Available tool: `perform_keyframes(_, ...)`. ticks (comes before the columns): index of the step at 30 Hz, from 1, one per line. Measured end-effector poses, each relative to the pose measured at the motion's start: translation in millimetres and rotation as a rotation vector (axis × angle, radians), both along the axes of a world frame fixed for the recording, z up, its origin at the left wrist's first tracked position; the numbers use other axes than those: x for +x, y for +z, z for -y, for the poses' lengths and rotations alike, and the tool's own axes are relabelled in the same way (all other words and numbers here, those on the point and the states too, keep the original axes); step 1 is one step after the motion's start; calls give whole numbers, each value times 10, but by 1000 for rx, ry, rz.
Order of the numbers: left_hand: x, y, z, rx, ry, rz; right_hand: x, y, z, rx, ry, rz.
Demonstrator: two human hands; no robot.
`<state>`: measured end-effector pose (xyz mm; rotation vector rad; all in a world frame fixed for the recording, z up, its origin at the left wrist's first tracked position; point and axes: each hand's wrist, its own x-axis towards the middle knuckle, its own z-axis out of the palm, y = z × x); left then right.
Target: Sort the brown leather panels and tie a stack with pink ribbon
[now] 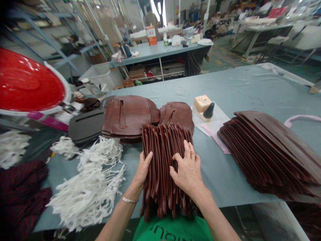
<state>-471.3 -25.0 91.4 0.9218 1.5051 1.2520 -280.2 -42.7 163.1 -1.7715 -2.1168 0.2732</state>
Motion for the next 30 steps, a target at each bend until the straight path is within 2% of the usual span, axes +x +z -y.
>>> perform_keyframes(30,-6,61,9,-19,3,29,-203,38,-33,43,-12,129)
